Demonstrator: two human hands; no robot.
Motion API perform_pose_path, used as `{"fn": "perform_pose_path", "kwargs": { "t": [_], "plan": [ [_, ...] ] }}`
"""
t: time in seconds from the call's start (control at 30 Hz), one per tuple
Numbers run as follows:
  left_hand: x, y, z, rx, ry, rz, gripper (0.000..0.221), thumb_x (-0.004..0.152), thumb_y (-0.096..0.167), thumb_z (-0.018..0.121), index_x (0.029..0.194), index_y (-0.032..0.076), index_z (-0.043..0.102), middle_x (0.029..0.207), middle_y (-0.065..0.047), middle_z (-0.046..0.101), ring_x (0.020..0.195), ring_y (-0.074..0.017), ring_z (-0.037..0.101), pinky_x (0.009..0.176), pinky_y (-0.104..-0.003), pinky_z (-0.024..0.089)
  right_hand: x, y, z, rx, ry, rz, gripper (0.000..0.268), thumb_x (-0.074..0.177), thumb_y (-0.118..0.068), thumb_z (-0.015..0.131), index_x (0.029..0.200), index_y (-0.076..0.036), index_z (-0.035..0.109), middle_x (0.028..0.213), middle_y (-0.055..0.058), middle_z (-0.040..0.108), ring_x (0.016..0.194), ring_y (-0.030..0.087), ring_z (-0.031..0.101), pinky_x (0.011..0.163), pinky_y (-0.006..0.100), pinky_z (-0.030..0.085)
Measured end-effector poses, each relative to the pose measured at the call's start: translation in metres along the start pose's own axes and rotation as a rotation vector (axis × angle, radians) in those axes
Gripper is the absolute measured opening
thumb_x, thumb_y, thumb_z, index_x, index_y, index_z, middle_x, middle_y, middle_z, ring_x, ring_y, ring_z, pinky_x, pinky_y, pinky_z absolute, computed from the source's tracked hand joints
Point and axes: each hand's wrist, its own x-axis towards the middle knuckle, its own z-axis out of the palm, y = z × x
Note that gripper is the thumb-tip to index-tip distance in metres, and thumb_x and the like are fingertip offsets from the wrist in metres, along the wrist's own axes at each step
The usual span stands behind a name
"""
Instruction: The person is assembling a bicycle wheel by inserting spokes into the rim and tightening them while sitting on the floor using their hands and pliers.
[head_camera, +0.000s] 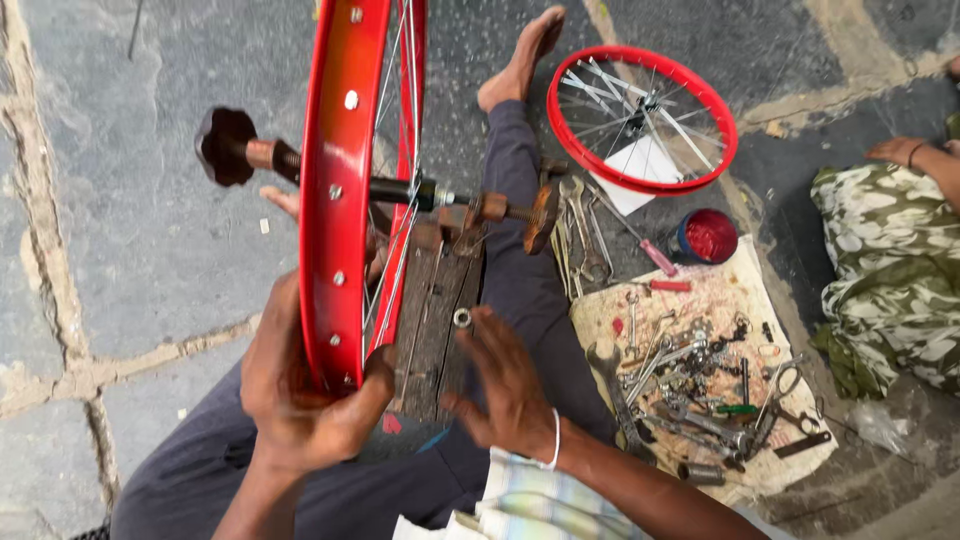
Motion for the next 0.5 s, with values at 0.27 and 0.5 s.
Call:
{"fn": "perform_pose_path", "kwargs": {
  "t": [0.27,0.5],
  "plan": [
    [-0.004,-0.006,0.000,-0.110,0.131,0.010,0.076,0.086,-0.007,0.067,0.156,-0.007,0.038,0.148,-0.021,0.055,0.142,-0.0284,0.056,0.122,-0.040,0.044,0.053,-0.042,0.035,0.084,-0.068,-0.229,0.089,0.086,-0.037,0.082,0.154,0.001,0.038,0.159,0.029,0.039,0.152,0.048,0.038,0.127,0.059,0.031],
    [0.010,-0.002,0.003,0.092,0.075,0.048,0.076,0.081,-0.011,0.060,0.152,-0.011,0.036,0.149,-0.029,0.053,0.139,-0.0353,0.053,0.127,-0.051,0.041,0.072,-0.032,0.081,0.075,0.024,-0.289,0.098,0.083,-0.028,0.082,0.159,0.005,0.030,0.163,0.034,0.034,0.158,0.049,0.032,0.133,0.055,0.032]
  ]
}}
